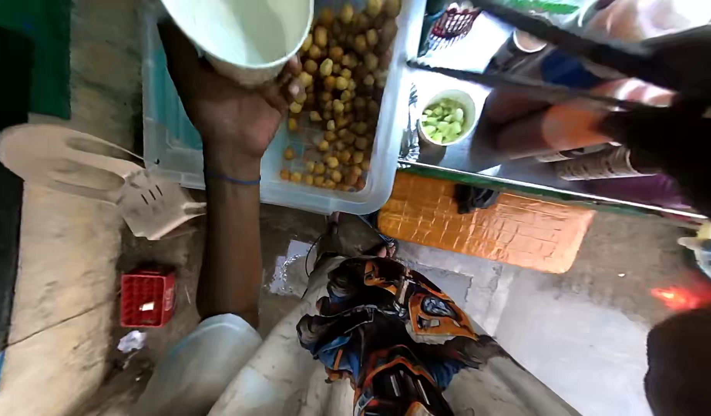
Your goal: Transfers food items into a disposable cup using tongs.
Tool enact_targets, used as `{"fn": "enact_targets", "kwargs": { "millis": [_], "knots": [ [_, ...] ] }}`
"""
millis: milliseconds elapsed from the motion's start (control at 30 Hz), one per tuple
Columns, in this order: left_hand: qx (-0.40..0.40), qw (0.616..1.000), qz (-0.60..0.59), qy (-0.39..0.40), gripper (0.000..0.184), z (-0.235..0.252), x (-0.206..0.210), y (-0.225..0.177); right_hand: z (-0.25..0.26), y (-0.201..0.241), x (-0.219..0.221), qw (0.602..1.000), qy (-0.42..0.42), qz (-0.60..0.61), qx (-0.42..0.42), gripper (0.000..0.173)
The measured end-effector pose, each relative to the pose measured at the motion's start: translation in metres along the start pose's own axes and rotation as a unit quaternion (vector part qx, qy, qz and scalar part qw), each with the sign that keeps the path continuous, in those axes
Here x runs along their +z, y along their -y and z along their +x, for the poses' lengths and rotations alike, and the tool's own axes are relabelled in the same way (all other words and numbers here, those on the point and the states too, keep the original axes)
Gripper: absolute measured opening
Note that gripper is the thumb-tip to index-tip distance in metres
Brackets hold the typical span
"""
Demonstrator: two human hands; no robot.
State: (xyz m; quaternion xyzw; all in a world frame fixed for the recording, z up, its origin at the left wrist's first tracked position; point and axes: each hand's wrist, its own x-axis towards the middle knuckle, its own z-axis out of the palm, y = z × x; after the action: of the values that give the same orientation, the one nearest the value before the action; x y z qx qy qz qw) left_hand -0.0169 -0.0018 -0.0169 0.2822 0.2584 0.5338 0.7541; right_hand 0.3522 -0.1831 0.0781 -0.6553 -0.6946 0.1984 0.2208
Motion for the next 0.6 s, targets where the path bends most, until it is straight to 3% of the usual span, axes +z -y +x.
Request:
{"fn": "enact_targets", "kwargs": {
  "millis": [133,200,267,433,600],
  "knots": [
    [-0.015,0.997,-0.056,-0.046,0.087,-0.017,-0.046,0.007,0.083,0.059,0.045,0.951,0.148,-0.237,-0.134,0.031],
    [-0.021,0.993,-0.083,-0.08,0.083,-0.02,-0.055,0.006,0.117,0.103,0.082,0.913,0.232,-0.315,-0.12,0.019],
    [-0.018,0.991,-0.104,-0.085,0.079,-0.021,-0.062,0.004,0.143,0.128,0.126,0.867,0.302,-0.382,-0.102,0.017],
    [-0.019,0.985,-0.132,-0.109,0.073,-0.027,-0.076,0.002,0.167,0.133,0.215,0.798,0.409,-0.441,-0.035,0.01],
    [-0.037,0.986,-0.112,-0.115,0.067,-0.033,-0.082,0.006,0.161,0.124,0.25,0.789,0.443,-0.425,-0.017,0.011]
  ]
}}
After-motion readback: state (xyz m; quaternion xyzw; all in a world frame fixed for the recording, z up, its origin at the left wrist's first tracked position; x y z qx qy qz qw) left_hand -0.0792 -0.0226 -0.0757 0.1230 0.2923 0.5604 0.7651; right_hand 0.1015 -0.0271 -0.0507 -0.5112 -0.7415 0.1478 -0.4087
